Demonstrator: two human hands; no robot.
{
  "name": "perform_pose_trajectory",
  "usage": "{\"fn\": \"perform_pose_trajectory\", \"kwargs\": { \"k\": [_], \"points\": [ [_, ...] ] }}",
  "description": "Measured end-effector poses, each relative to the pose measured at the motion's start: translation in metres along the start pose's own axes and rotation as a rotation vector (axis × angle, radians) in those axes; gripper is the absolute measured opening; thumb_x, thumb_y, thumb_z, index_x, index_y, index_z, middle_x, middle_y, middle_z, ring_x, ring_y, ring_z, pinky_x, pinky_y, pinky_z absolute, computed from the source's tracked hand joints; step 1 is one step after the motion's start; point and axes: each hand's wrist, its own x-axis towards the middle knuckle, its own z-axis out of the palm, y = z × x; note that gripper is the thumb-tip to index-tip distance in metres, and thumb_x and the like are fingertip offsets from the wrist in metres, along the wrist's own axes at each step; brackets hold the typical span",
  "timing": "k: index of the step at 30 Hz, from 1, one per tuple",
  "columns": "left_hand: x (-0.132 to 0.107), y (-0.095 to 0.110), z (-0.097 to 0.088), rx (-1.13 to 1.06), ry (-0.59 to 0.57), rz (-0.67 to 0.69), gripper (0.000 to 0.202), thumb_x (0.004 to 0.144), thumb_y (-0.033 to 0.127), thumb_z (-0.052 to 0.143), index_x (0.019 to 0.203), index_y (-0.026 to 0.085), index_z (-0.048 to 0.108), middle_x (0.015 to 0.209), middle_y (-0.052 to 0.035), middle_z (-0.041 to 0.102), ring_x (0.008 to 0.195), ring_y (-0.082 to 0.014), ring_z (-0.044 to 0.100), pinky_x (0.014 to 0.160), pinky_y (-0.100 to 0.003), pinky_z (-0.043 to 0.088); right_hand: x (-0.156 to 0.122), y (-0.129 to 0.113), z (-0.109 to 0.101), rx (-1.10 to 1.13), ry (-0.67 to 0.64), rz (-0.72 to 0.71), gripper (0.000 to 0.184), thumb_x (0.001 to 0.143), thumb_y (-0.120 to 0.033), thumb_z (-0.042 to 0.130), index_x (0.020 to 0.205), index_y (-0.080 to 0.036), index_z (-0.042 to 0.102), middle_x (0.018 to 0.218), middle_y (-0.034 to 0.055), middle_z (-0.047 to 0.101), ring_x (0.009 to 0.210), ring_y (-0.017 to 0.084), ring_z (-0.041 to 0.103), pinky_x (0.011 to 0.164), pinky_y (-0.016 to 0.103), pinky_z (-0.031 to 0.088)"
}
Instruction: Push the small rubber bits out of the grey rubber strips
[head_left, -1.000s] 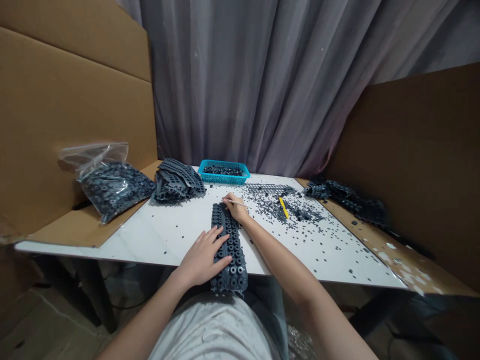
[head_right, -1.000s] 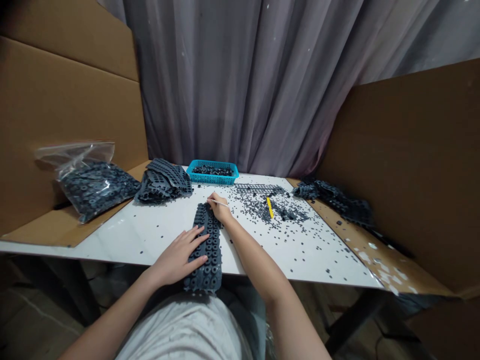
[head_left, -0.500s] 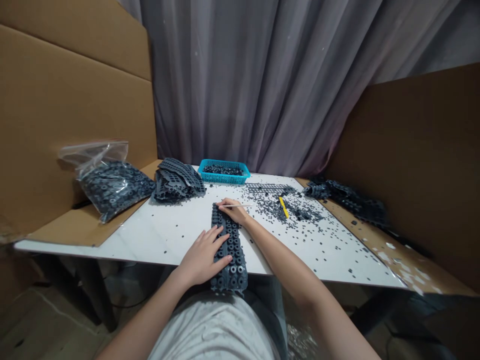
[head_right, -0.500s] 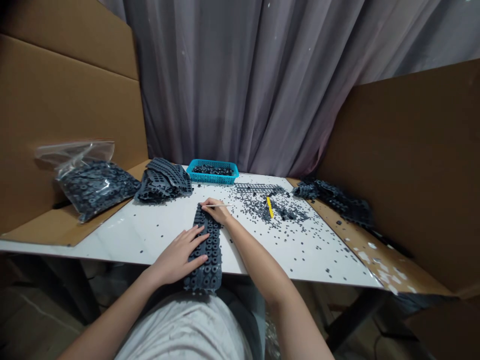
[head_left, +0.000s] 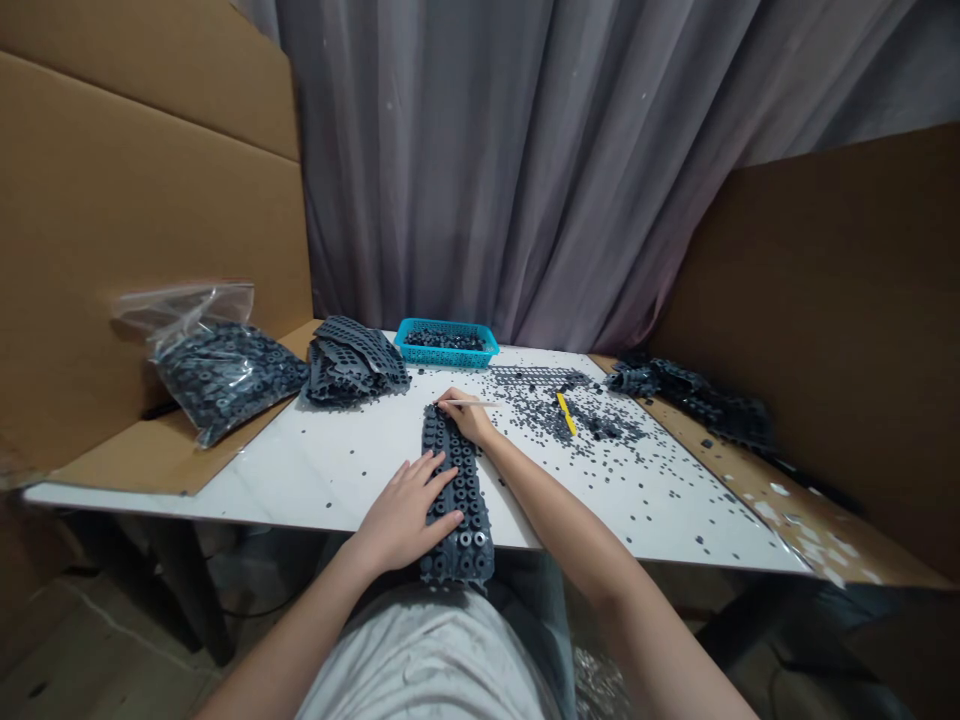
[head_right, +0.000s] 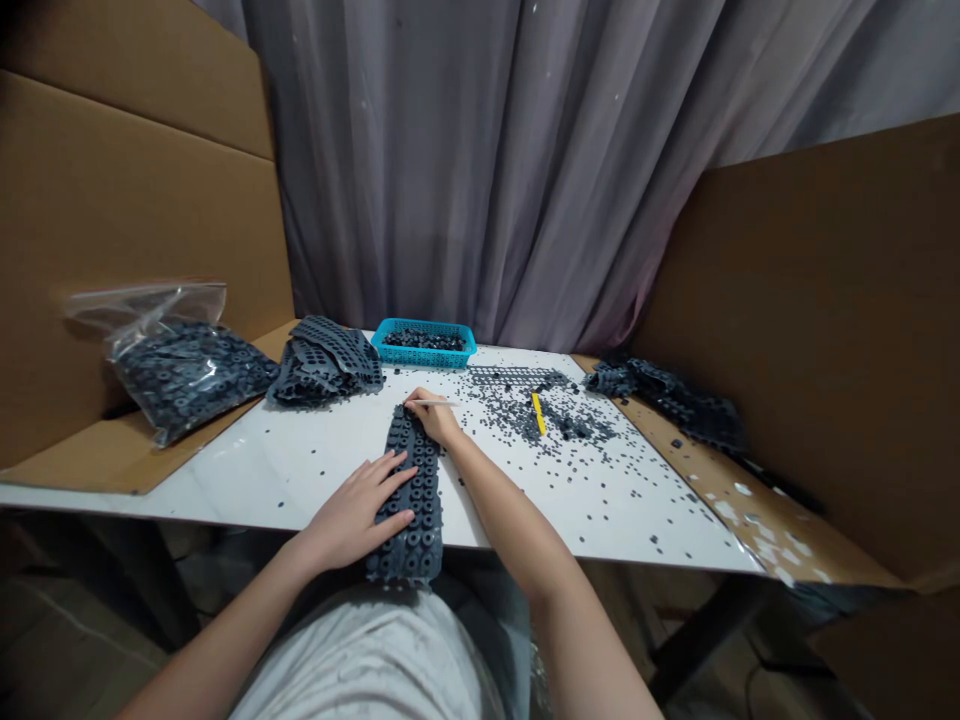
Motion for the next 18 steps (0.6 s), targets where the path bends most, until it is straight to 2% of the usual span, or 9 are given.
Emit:
{"fn": "perform_pose_trajectory", "kwargs": {
  "k": [7,9,12,15,18],
  "points": [
    [0.000,-0.002,0.002,0.006,0.000,0.006,0.058,0.089,0.059,0.035,0.137,0.027,0.039,0.149,-0.0051,0.027,0.138,-0.0240,0.021,0.112,-0.046,0.020,0.002,0.003,0.002,0.056,0.088,0.109,0.016,0.087,-0.032,0.048,0.082,-0.020,0.057,0.063,-0.0035,0.059,0.053,0.013,0.058,0.058,0.024,0.042],
    [0.000,-0.002,0.002,0.003,0.003,0.008,0.057,0.089,0.059,0.034,0.137,0.028,0.039,0.149,-0.0048,0.027,0.138,-0.0241,0.021,0.112,-0.047,0.020,0.000,0.002,-0.001,0.110,0.111,0.118,0.017,0.086,-0.034,0.049,0.082,-0.019,0.057,0.067,-0.0022,0.061,0.056,0.013,0.059,0.060,0.026,0.044],
    [0.000,-0.002,0.002,0.001,0.006,0.007,0.057,0.089,0.059,0.034,0.137,0.027,0.039,0.149,-0.0050,0.028,0.138,-0.0241,0.021,0.112,-0.047,0.020,-0.004,-0.002,-0.006,0.191,0.121,0.118,0.019,0.083,-0.037,0.054,0.082,-0.019,0.059,0.081,0.0021,0.067,0.075,0.016,0.063,0.071,0.029,0.048],
    [0.000,-0.002,0.002,0.001,0.009,0.007,0.057,0.089,0.059,0.035,0.137,0.027,0.039,0.149,-0.0055,0.028,0.138,-0.0243,0.022,0.112,-0.047,0.020,-0.010,-0.008,-0.008,0.250,0.007,0.104,0.021,0.080,-0.039,0.059,0.083,-0.019,0.062,0.095,0.0053,0.069,0.089,0.019,0.063,0.081,0.034,0.048],
    [-0.001,-0.002,0.002,-0.001,0.008,0.008,0.057,0.089,0.058,0.035,0.137,0.027,0.039,0.149,-0.0053,0.028,0.138,-0.0244,0.021,0.112,-0.047,0.020,-0.014,-0.011,-0.007,0.257,-0.127,0.102,0.022,0.079,-0.041,0.060,0.084,-0.019,0.064,0.094,0.0060,0.071,0.089,0.020,0.064,0.084,0.037,0.048]
  ]
}}
